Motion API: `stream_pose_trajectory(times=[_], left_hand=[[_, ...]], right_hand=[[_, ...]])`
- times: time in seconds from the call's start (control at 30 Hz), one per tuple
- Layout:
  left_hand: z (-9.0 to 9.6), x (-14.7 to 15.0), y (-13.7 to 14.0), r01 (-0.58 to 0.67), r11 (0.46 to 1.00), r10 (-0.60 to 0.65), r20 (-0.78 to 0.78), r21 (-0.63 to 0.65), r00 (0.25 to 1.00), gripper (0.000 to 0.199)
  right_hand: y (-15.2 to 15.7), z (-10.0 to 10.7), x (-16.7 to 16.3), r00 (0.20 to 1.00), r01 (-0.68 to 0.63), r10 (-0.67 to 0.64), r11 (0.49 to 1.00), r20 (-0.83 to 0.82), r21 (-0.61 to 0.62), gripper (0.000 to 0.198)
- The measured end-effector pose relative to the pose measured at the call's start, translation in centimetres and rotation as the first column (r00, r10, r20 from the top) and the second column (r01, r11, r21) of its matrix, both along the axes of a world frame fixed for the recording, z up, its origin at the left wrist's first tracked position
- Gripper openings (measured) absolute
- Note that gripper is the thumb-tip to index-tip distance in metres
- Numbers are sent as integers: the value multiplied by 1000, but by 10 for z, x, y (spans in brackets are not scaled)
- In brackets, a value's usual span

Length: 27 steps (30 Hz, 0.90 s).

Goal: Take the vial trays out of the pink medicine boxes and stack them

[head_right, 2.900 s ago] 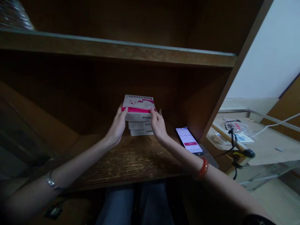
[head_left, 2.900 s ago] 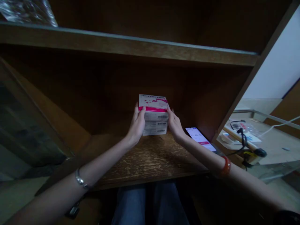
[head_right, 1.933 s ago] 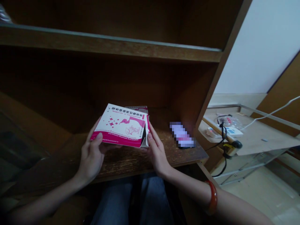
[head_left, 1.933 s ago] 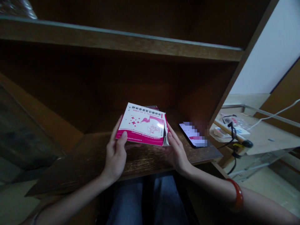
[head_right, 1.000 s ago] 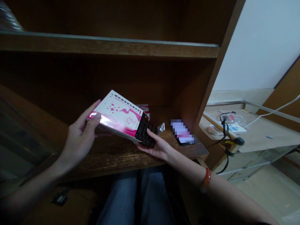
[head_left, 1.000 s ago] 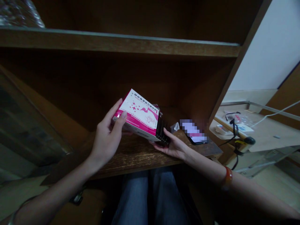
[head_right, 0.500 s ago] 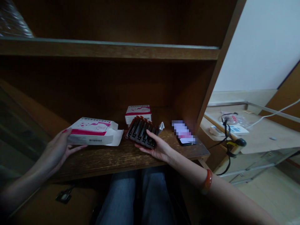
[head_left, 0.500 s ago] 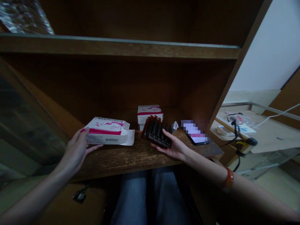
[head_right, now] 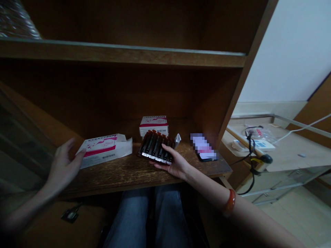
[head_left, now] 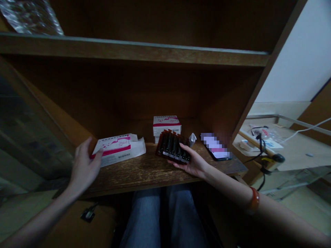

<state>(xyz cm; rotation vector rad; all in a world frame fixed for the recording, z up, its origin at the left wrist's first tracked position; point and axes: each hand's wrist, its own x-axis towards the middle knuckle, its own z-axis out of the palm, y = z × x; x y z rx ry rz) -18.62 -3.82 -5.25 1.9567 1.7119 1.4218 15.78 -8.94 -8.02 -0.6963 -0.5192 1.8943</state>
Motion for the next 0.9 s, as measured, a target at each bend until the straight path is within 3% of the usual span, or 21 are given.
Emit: stream_pose_trajectory(times=[0.13, 0.2, 0.37, 0.5, 0.57, 0.63, 0.7, 0.73, 0.77, 0.83, 0.9], left_hand=[[-7, 7, 0, 167, 985, -174, -260, -50, 950, 43], [-9, 5, 4, 203, 978, -203, -358, -37, 912, 38], [3, -1, 12, 94, 995, -101, -450, -37, 887, 34], [16, 22, 0, 17, 1000, -8, -502, 13, 865, 35], [21, 46, -12, 94, 996, -83, -396, 7, 914, 39], [24, 76, -24, 256, 934, -294, -127, -251, 947, 50], [25, 106, -32, 481, 741, -447, 190, -469, 874, 65], [24, 120, -34, 572, 631, -479, 317, -524, 819, 68], [23, 131, -35, 628, 568, -480, 406, -532, 778, 68], [19, 148, -33, 669, 549, -436, 511, -501, 741, 67], [14, 157, -29, 676, 570, -391, 569, -468, 724, 63]], right_hand=[[0, -1, 1, 1000, -7, 7, 1000, -2, 16, 31], [-1, 0, 1, 1000, -1, 1, 1000, 3, 18, 31], [-2, 3, 0, 999, -1, 0, 999, 32, 33, 33], [-2, 0, -1, 997, -32, 25, 995, 75, 91, 33], [-2, -1, -2, 993, -57, 43, 991, 113, 123, 33], [-2, -2, -3, 987, -85, 61, 984, 151, 154, 34], [-3, -2, -5, 982, -88, 56, 980, 178, 177, 34], [-3, -1, -6, 982, -76, 41, 980, 186, 186, 33], [-3, -1, -6, 981, -61, 25, 980, 191, 188, 32], [-3, 0, -6, 980, -44, 7, 982, 196, 182, 33], [-2, 0, -5, 975, -63, 27, 985, 219, 161, 42]])
